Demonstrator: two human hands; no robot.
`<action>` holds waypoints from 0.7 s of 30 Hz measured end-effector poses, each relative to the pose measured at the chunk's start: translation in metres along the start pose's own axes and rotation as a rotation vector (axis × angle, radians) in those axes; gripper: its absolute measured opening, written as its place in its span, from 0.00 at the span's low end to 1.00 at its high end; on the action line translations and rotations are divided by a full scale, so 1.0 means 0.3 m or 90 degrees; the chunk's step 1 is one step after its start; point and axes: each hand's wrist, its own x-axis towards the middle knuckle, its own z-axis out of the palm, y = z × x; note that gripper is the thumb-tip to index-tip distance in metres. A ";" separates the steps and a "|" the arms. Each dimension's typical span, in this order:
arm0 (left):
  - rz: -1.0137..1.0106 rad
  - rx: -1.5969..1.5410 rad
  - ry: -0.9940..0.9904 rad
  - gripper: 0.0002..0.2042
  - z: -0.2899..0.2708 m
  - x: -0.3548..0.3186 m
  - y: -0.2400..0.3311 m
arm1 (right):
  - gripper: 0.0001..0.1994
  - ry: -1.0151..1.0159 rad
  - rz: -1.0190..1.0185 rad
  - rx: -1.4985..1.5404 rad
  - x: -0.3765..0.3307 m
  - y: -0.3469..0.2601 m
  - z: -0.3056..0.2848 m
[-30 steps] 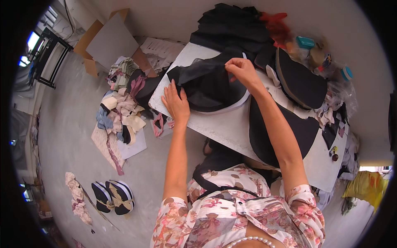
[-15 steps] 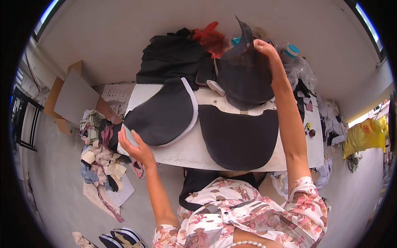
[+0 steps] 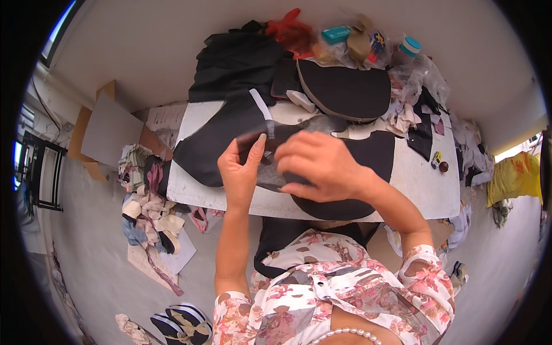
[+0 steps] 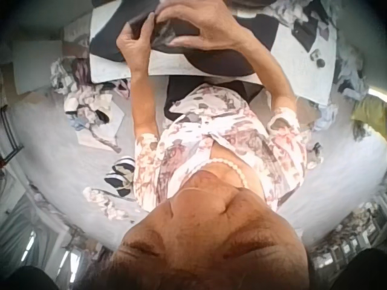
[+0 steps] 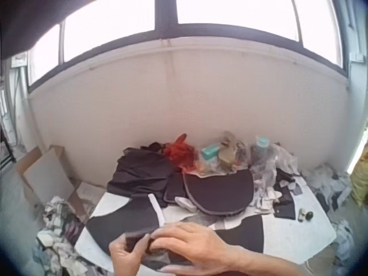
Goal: The person repeatedly picks up, unfolds, and places down black and beige fabric pieces on a white table. The person handles the pieces one at a time, smoothing them out and occasionally stacking them.
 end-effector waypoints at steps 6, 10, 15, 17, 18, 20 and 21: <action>0.203 0.269 -0.031 0.06 -0.043 -0.060 0.133 | 0.23 -0.089 0.097 0.207 0.062 0.192 -0.050; 0.185 0.138 0.004 0.04 -0.122 -0.140 0.208 | 0.09 -0.094 0.142 0.131 -0.101 0.178 -0.155; 0.177 0.010 -0.042 0.16 -0.277 -0.242 0.173 | 0.10 -0.020 0.287 0.350 -0.299 0.024 -0.317; 0.037 -0.052 0.017 0.14 -0.211 -0.245 0.184 | 0.10 0.048 0.332 0.496 -0.351 -0.022 -0.348; -0.029 -0.079 0.048 0.13 -0.175 -0.232 0.194 | 0.11 0.096 0.361 0.561 -0.368 -0.040 -0.353; -0.093 -0.105 0.013 0.08 -0.136 -0.189 0.159 | 0.10 0.189 0.370 0.610 -0.401 -0.054 -0.359; -0.105 -0.109 0.038 0.07 -0.116 -0.174 0.122 | 0.10 0.228 0.379 0.637 -0.415 -0.052 -0.362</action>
